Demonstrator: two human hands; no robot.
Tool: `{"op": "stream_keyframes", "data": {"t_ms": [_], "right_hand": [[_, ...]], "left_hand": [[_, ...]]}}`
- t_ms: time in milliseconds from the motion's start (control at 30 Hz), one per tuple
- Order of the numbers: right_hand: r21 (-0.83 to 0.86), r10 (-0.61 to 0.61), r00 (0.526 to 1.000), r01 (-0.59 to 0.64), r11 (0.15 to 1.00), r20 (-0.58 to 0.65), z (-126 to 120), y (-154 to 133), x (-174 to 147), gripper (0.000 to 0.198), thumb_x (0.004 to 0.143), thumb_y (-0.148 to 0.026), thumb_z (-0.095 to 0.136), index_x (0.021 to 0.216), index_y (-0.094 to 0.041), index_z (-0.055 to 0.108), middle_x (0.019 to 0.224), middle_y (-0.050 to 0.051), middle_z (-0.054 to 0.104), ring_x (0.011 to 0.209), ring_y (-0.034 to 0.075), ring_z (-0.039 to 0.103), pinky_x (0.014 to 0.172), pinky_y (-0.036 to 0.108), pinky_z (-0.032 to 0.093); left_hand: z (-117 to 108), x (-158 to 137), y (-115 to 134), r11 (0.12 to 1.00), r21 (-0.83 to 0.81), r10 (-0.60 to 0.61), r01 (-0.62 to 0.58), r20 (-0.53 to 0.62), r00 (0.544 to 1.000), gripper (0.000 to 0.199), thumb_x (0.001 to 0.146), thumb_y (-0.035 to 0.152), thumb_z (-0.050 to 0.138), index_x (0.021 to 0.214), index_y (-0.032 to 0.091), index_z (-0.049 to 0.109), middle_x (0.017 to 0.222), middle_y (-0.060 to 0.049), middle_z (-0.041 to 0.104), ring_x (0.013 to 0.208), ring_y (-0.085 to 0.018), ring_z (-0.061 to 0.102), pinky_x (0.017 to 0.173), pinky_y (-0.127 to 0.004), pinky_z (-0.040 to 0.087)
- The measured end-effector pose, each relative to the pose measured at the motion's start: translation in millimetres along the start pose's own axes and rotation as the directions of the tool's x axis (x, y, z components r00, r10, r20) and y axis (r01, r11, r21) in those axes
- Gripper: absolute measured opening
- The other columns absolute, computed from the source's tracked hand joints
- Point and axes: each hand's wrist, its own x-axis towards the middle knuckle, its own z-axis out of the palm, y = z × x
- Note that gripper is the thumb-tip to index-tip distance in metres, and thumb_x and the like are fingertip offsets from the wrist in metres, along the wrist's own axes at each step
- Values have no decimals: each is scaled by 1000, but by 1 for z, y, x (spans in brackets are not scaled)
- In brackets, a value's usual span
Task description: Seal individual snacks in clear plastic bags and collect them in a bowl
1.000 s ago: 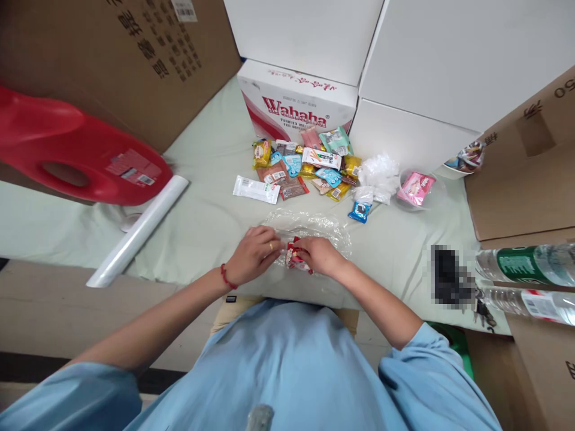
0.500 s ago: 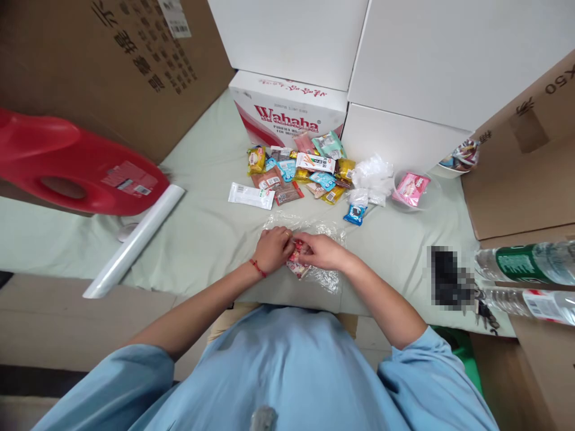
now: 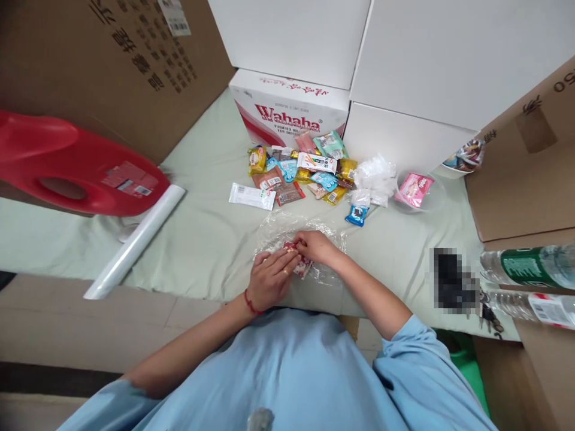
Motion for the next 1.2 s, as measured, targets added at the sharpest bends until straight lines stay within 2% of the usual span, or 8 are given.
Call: {"op": "stream_keyframes", "data": {"t_ms": [167,333,433,633,800,1000,1067,1200], "right_hand": [[-92,40,999,-41,995,-7,-25,7,1,20,93,-24,59,103,-17,75,79,1,71,71,14,60,67,23,40],[-417,-21,939,-133,899,-344,-46,8,10,37,97,-37,59,126,-15,68,111,15,72,105,27,61,88,34,44],[-458,0,960,-133,879,-279,-45,4,24,55,86,-39,75,133,-12,64,112,18,71,115,33,56,91,37,44],[-261,45,996,-64,963,-78,-45,-9,18,20,92,-26,62,104,-16,75,82,3,73,78,18,64,73,25,46],[-316,-272,962,257,913,-4,-10,-20,-28,33,96,-16,52,121,-22,73,107,7,75,98,20,67,87,28,50],[-450,-350,928,260,854,-128,45,0,-57,48,102,-14,42,147,-23,56,111,11,68,105,24,60,92,35,51],[-506,-332,936,232,831,-115,53,5,-59,52,101,-11,42,149,-26,54,104,9,66,100,25,58,89,35,50],[-608,-299,952,200,768,-64,57,1,-60,57,99,-7,44,149,-33,55,99,8,63,97,25,56,88,36,48]], "left_hand": [[22,10,-5,993,38,-112,108,96,989,39,100,16,45,133,27,64,131,-7,73,118,-24,64,92,-43,38],[21,13,-5,993,41,-118,114,134,984,36,101,20,48,132,28,64,130,-6,72,117,-26,61,93,-45,37],[19,14,-2,990,53,-135,128,144,980,33,102,21,47,130,27,65,129,-5,73,116,-26,60,91,-44,36],[19,13,1,987,53,-161,154,207,965,36,103,21,45,133,27,63,132,-7,71,108,-27,61,83,-44,35],[21,10,-1,985,35,-175,171,200,964,30,102,20,45,113,24,73,110,-10,76,98,-26,63,81,-44,39],[24,0,-27,923,-309,-197,228,129,972,33,99,19,44,114,25,72,119,-6,75,104,-19,69,87,-38,53],[22,-1,-41,857,-370,-362,358,63,930,35,98,22,45,125,24,67,128,-6,71,110,-19,68,92,-37,55],[16,8,-68,724,-237,-674,648,-44,738,46,88,31,62,133,18,62,135,-14,62,109,-26,67,91,-42,57]]}}
